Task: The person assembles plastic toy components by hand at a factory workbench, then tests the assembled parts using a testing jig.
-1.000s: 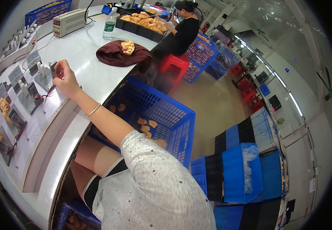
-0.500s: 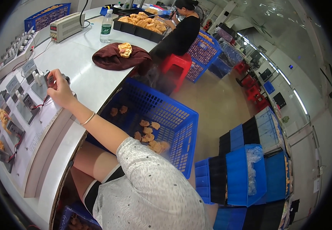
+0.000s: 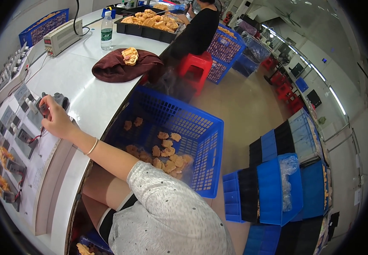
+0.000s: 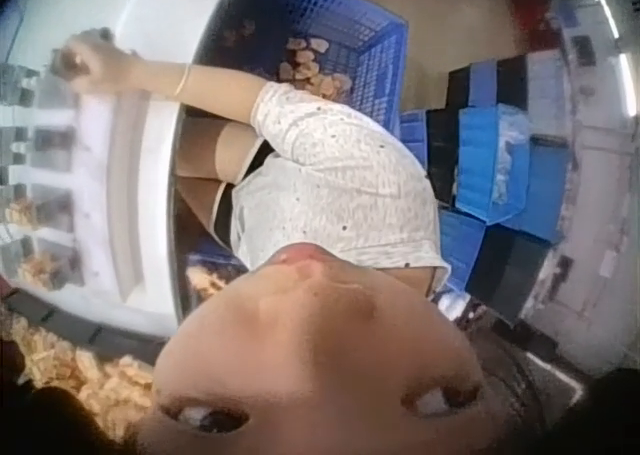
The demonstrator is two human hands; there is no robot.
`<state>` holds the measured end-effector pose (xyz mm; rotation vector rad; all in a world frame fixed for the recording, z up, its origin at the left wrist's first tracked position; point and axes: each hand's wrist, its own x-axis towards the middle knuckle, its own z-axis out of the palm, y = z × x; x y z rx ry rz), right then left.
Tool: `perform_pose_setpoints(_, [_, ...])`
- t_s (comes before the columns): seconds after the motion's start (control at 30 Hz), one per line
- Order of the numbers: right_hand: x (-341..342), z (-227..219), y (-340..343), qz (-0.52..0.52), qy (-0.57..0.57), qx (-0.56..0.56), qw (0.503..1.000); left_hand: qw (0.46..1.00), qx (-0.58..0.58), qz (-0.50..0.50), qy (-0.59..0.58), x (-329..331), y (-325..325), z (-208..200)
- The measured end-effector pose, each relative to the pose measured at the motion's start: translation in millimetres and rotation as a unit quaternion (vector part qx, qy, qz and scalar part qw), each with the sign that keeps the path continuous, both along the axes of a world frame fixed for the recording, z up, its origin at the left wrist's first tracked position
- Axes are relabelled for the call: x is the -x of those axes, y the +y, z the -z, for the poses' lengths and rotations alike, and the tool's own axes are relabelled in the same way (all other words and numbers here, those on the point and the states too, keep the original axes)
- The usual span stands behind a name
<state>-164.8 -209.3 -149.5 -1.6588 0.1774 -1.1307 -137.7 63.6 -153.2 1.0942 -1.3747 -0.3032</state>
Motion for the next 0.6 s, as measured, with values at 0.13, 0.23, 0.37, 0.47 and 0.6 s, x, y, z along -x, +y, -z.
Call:
perform_pose_setpoints(0.13, [9, -6, 0, -0.011, -0.005, -0.015, 1.000, 1.000, 0.004, -0.002, 0.007, 0, -24, -3])
perform_pose_setpoints(0.23, [11, -3, -4, -0.008, 0.002, -0.010, 1.000, 1.000, 0.010, -0.004, 0.020, 1, -38, -7])
perform_pose_setpoints(0.37, [11, -3, -2, -0.011, -0.001, -0.009, 1.000, 0.999, 0.015, -0.015, 0.031, 1, -54, -13])
perform_pose_setpoints(0.47, [-7, 1, 6, -0.007, -0.024, 0.005, 1.000, 0.998, 0.008, -0.049, 0.039, 0, -52, -20])
perform_pose_setpoints(0.6, [-9, 15, -16, 0.003, -0.039, 0.036, 0.999, 0.981, -0.027, -0.189, 0.041, 8, 0, -36])
